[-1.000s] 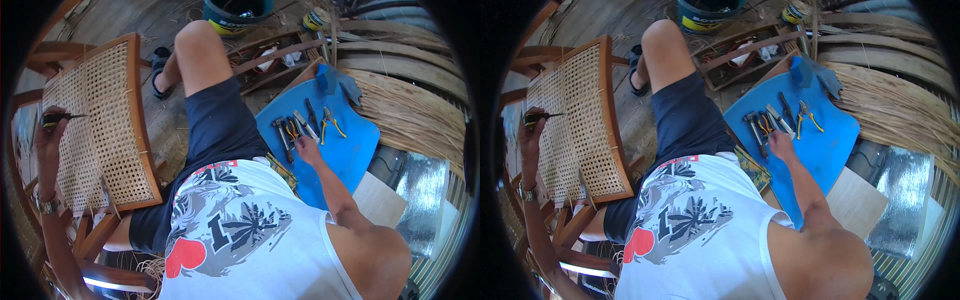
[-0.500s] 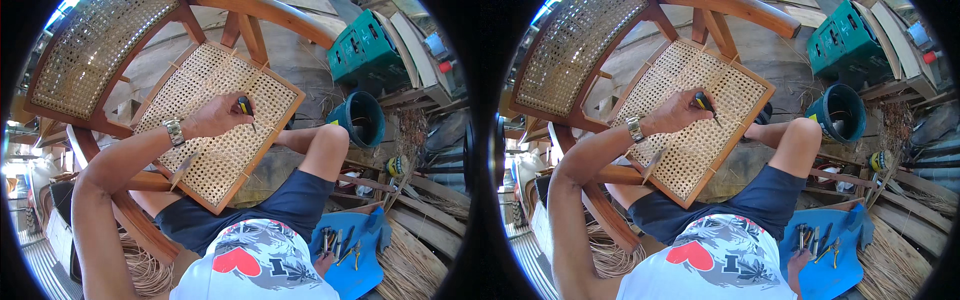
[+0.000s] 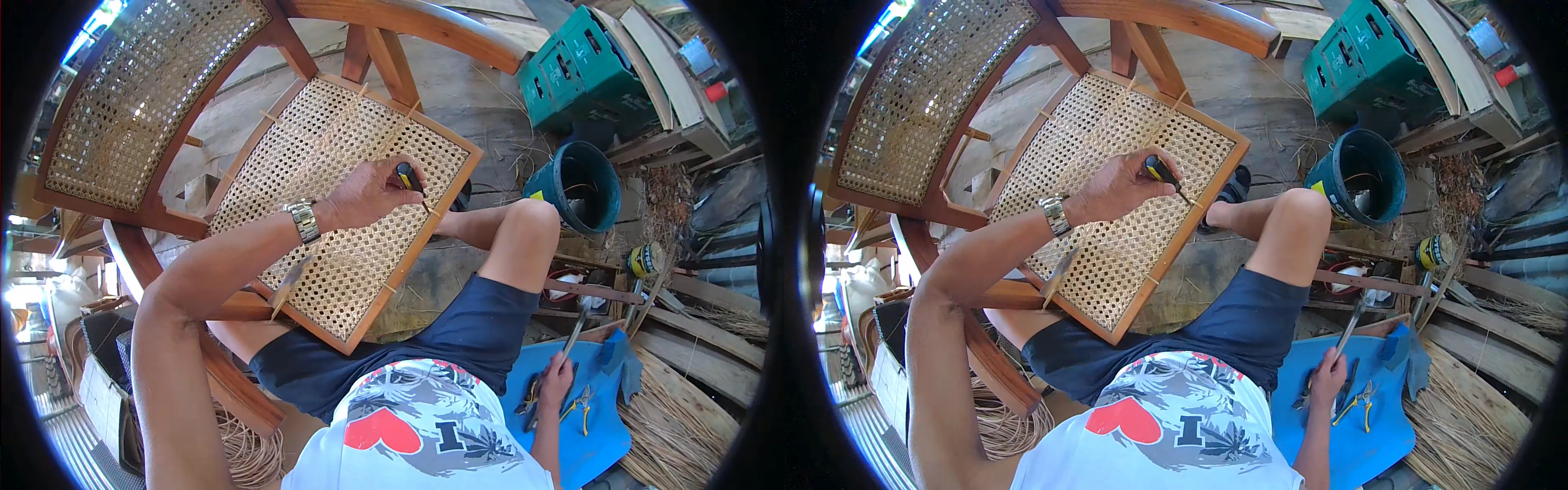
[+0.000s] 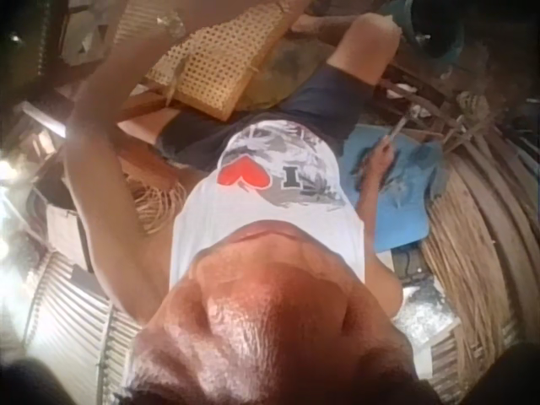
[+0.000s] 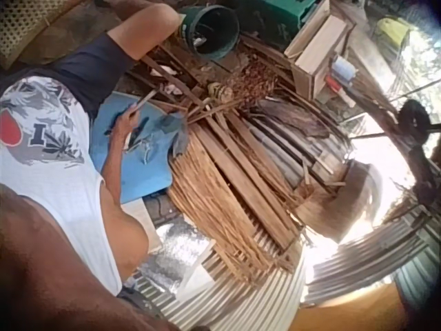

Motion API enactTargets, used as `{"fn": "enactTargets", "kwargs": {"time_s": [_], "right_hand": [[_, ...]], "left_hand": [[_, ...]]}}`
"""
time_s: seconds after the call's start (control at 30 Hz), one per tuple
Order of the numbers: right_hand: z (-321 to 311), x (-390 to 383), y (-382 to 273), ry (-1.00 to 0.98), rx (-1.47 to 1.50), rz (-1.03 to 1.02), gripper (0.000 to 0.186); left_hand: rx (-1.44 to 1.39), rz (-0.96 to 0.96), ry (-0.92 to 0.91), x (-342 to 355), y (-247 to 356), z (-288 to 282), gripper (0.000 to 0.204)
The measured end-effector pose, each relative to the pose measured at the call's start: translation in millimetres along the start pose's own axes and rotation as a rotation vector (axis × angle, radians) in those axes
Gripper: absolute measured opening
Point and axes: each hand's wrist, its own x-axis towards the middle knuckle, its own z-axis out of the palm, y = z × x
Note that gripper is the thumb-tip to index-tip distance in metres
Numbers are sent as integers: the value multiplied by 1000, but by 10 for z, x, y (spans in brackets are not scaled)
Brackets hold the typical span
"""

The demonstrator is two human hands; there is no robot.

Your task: Repairing the woven cane seat of a wooden chair using snips, a hammer, and a screwdriver.

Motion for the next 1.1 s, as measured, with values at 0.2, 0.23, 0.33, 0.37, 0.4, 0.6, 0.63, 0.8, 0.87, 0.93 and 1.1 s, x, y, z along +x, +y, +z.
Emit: {"fn": "enactTargets", "kwargs": {"time_s": [0.2, 0.23, 0.33, 0.37, 0.4, 0.6, 0.63, 0.8, 0.87, 0.93, 1.1], "right_hand": [[212, 93, -959, -74, 204, -133, 29], [217, 98, -1016, -116, 181, -173, 27], [266, 42, -1219, -180, 152, -242, 25], [296, 5, -1290, -202, 147, -271, 24], [312, -32, -1352, -201, 144, -273, 24], [510, -266, -1766, -399, -3, -306, 26], [558, -304, -1898, -395, -9, -308, 26], [896, -491, -2586, -474, -303, -740, 29], [993, -476, -2791, -422, -314, -924, 29], [1098, -412, -2953, -498, -350, -970, 31], [1108, -573, -3242, -510, -403, -897, 36]], "left_hand": [[-78, 23, 7, 0, -89, 38, 25], [-66, 25, 8, 0, -86, 30, 25], [-36, 82, -20, 15, -125, 23, 25], [-38, 83, -19, 23, -145, 25, 25], [-42, 103, -32, 27, -152, 36, 25], [79, 165, -80, 15, -133, 122, 26], [158, 224, -70, 43, -122, 148, 27], [244, 393, -99, 90, -134, 188, 31], [263, 445, -92, 134, -177, 220, 32], [128, 388, -139, 109, -198, 208, 32], [188, 381, -131, 129, -193, 212, 29]]}}
